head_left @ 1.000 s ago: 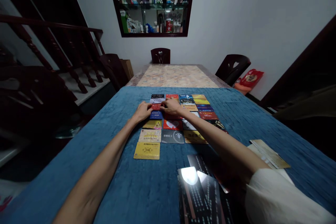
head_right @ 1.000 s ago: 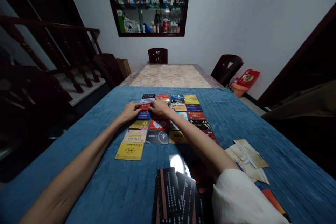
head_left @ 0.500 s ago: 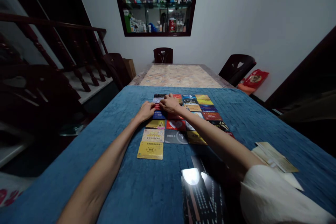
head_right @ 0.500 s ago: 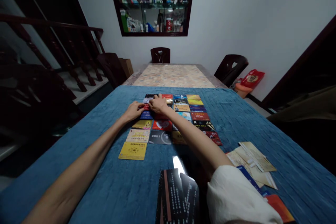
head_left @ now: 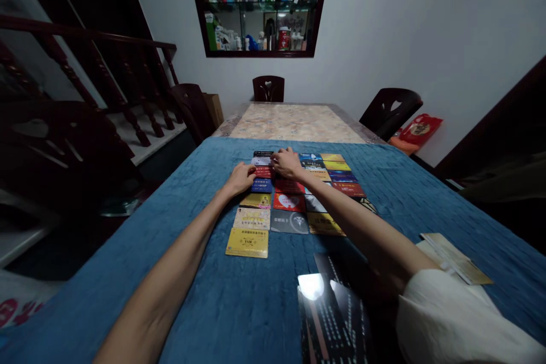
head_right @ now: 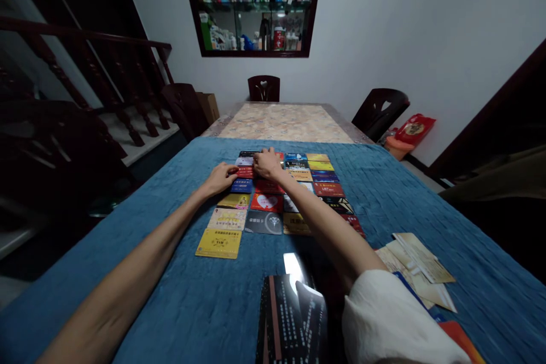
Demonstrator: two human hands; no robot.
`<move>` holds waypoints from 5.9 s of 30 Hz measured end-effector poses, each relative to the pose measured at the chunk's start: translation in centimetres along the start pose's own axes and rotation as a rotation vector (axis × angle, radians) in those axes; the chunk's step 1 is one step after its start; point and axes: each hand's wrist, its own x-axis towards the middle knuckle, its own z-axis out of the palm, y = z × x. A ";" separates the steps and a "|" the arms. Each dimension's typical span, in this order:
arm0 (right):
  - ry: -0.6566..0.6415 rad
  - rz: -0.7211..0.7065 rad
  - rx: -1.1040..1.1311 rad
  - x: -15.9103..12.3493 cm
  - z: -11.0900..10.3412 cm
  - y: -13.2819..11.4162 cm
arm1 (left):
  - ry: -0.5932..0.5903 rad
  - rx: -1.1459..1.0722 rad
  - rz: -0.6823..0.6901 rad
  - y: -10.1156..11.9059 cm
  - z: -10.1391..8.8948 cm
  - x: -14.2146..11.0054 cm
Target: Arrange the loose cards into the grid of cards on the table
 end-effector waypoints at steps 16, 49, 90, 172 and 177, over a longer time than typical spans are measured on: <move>-0.022 0.027 0.005 1.2 1.3 1.4 | 0.013 -0.017 0.004 0.0 0.1 -0.1; 0.210 -0.308 0.112 -12.8 -4.6 8.3 | 0.203 0.004 0.088 1.9 -1.7 0.8; 0.412 -0.277 0.349 -30.9 -7.6 14.2 | -0.285 0.039 1.075 32.0 3.6 -14.9; 0.594 -0.199 0.476 -31.3 -6.6 14.3 | -0.117 -0.440 0.631 25.8 1.2 -5.6; 0.554 -0.146 0.492 -31.4 -6.5 14.4 | -0.171 -0.464 0.577 25.4 1.4 -5.4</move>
